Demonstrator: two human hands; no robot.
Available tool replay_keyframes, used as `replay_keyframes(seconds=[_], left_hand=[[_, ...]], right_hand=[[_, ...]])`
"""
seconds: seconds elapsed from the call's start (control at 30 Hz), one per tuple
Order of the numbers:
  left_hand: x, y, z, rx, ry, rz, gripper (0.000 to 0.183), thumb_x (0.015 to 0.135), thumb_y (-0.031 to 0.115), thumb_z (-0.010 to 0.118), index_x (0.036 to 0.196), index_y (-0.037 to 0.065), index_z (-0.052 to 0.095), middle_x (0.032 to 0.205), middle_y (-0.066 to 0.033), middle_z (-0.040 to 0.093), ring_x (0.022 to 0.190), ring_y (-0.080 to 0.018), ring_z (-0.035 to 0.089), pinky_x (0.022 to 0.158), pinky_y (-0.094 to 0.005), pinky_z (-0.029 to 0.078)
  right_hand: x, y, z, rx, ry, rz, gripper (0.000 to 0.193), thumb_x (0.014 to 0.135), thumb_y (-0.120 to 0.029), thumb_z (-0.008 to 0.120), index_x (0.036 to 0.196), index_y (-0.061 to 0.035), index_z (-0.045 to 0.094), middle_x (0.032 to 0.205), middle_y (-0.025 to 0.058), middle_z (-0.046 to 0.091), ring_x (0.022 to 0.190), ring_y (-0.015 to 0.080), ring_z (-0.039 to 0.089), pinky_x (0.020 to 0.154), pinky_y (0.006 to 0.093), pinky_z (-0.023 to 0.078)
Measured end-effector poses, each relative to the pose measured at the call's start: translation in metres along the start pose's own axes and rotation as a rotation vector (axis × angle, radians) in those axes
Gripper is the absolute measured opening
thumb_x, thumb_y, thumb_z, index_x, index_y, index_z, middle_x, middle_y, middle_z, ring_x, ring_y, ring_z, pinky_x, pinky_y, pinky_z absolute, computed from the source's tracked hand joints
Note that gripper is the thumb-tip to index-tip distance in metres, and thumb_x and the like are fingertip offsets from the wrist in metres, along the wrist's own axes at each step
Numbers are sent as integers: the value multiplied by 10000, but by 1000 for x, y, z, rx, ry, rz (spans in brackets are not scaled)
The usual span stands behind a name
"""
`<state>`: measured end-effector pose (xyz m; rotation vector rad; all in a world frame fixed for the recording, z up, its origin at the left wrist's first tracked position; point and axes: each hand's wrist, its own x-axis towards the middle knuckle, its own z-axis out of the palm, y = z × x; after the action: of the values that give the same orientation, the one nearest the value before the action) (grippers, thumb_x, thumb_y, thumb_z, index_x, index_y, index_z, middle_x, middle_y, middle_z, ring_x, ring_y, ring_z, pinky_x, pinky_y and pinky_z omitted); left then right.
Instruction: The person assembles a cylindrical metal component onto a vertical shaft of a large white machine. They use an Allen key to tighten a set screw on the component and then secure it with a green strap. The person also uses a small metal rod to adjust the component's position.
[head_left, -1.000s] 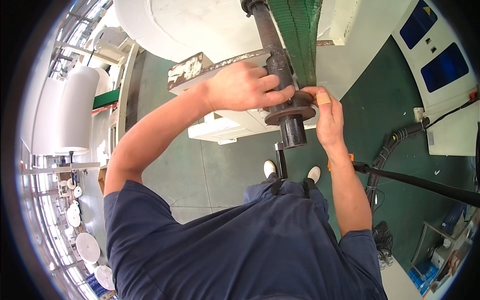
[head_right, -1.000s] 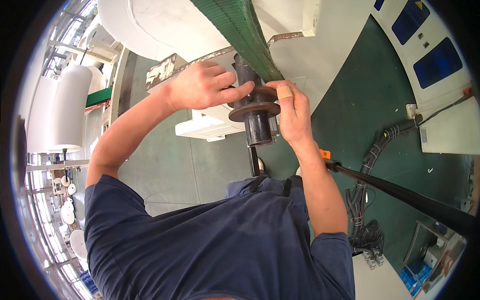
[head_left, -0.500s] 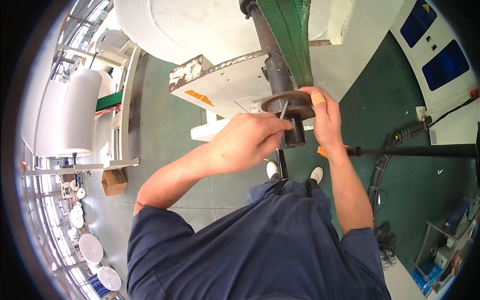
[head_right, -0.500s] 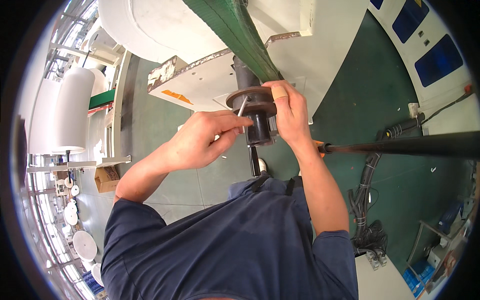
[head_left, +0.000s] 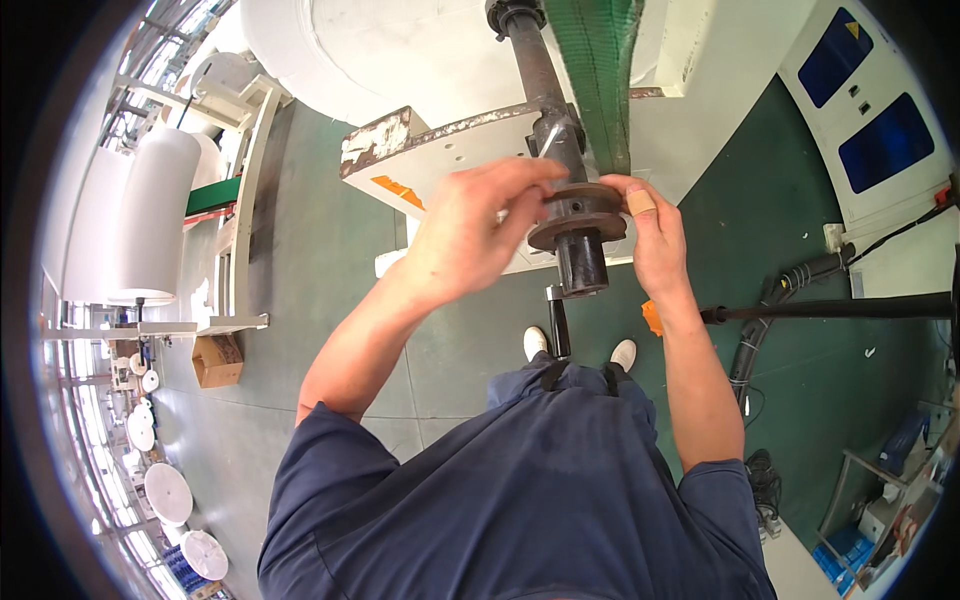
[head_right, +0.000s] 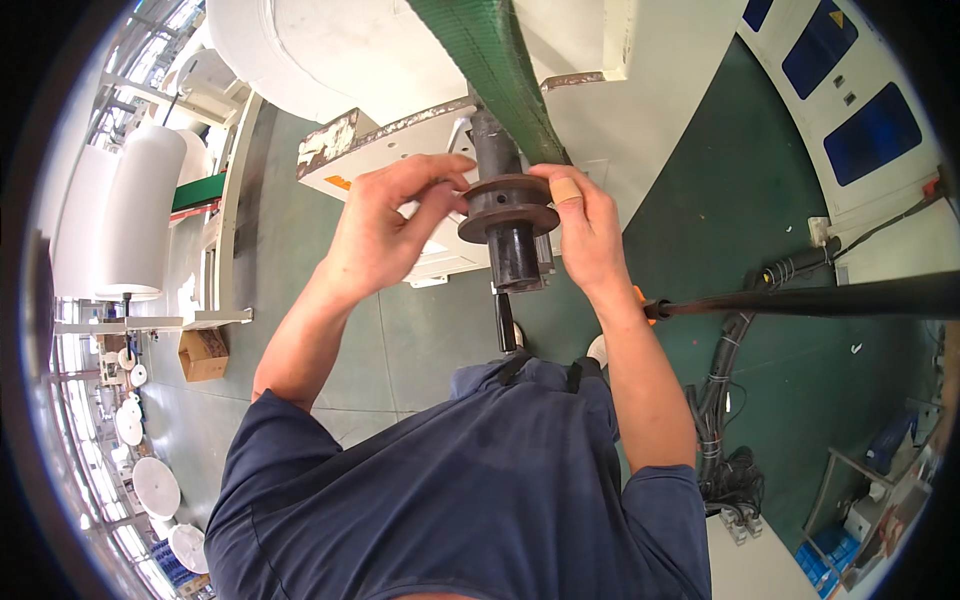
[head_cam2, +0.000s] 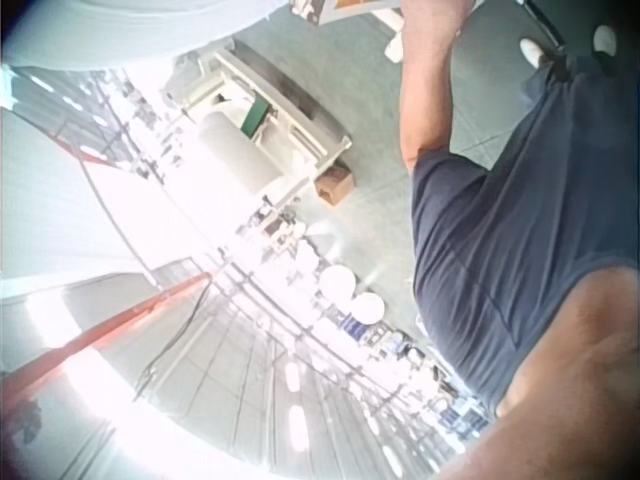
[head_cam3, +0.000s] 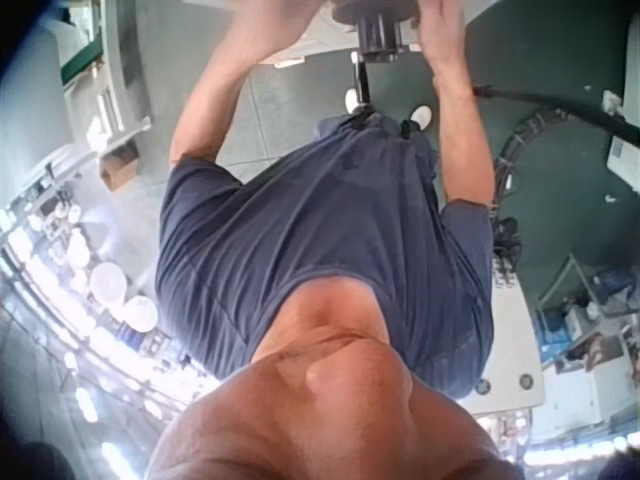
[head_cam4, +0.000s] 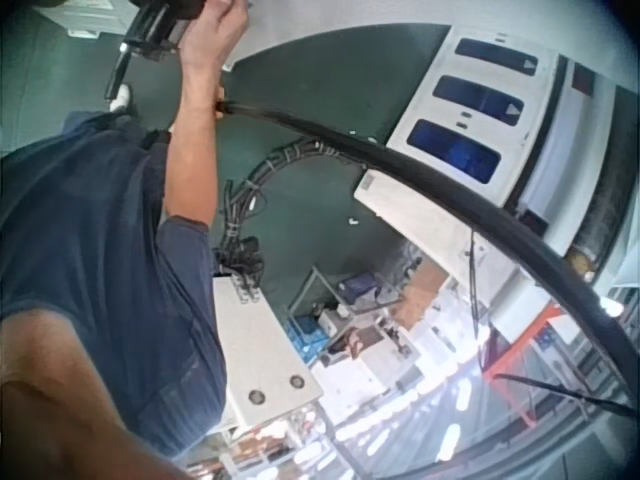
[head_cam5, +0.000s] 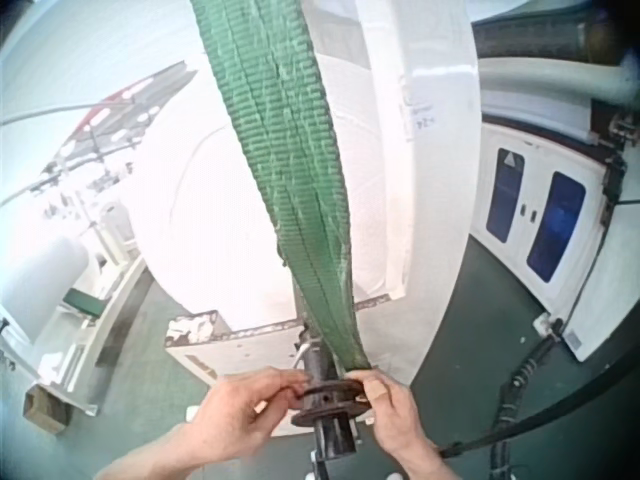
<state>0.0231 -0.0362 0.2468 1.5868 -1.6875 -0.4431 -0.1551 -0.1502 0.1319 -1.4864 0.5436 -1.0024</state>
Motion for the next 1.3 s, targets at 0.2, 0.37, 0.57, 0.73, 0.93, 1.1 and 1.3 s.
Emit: replay_keyframes(seconds=[0.2, 0.37, 0.57, 0.73, 0.93, 1.1, 1.3], left_hand=[[-5, -16, -28, 208, -230, 80, 319, 920, 3, 581, 1233, 49, 630, 926, -112, 711, 737, -252, 686, 676, -345, 542], [11, -33, -30, 548, -278, 295, 411, 804, 18, 592, 1204, 94, 649, 880, -83, 697, 772, -287, 672, 654, -400, 529], [36, -46, -34, 689, -327, 586, 359, 773, 64, 615, 1126, 89, 673, 1023, -66, 690, 918, -274, 672, 833, -394, 562], [66, -73, -26, 685, -236, 922, 305, 772, 135, 631, 1074, 89, 651, 1107, -80, 670, 1087, -303, 647, 1007, -418, 538], [86, -72, -19, 716, -245, 1008, 273, 775, 125, 636, 1045, 86, 629, 1100, -75, 660, 1070, -280, 650, 988, -386, 553], [103, -64, -15, 752, -221, 1199, 188, 770, 120, 659, 950, 103, 607, 977, -55, 649, 1069, -264, 648, 973, -338, 555], [111, -65, -11, 759, -234, 1291, 169, 773, 112, 668, 920, 94, 587, 987, -49, 648, 1069, -258, 649, 981, -338, 555]], right_hand=[[0, -4, -1, 31, -31, 61, 404, 1060, -297, 433, 1134, 30, 657, 1031, 76, 694, 943, 135, 616, 846, 286, 477], [-1, -2, 2, 17, -2, 56, 409, 1060, -306, 433, 1131, 27, 660, 1010, 70, 695, 943, 127, 605, 841, 276, 466], [-2, 2, 1, -18, 7, 41, 419, 1056, -321, 438, 1141, 26, 658, 1009, 72, 696, 937, 124, 605, 835, 276, 465], [-4, -1, 3, 3, 21, 55, 416, 1057, -318, 439, 1144, 24, 657, 1015, 75, 696, 933, 128, 611, 842, 276, 468], [-2, 2, 3, 9, 16, 51, 418, 1060, -316, 427, 1154, 25, 649, 1027, 77, 699, 947, 129, 616, 847, 282, 473], [-3, 2, 4, -9, 20, 52, 418, 1061, -318, 422, 1154, 22, 647, 1020, 73, 698, 942, 130, 613, 845, 286, 474], [-3, 0, 4, -21, 32, 38, 413, 1058, -319, 430, 1141, 20, 651, 998, 66, 690, 924, 128, 603, 839, 279, 470]])
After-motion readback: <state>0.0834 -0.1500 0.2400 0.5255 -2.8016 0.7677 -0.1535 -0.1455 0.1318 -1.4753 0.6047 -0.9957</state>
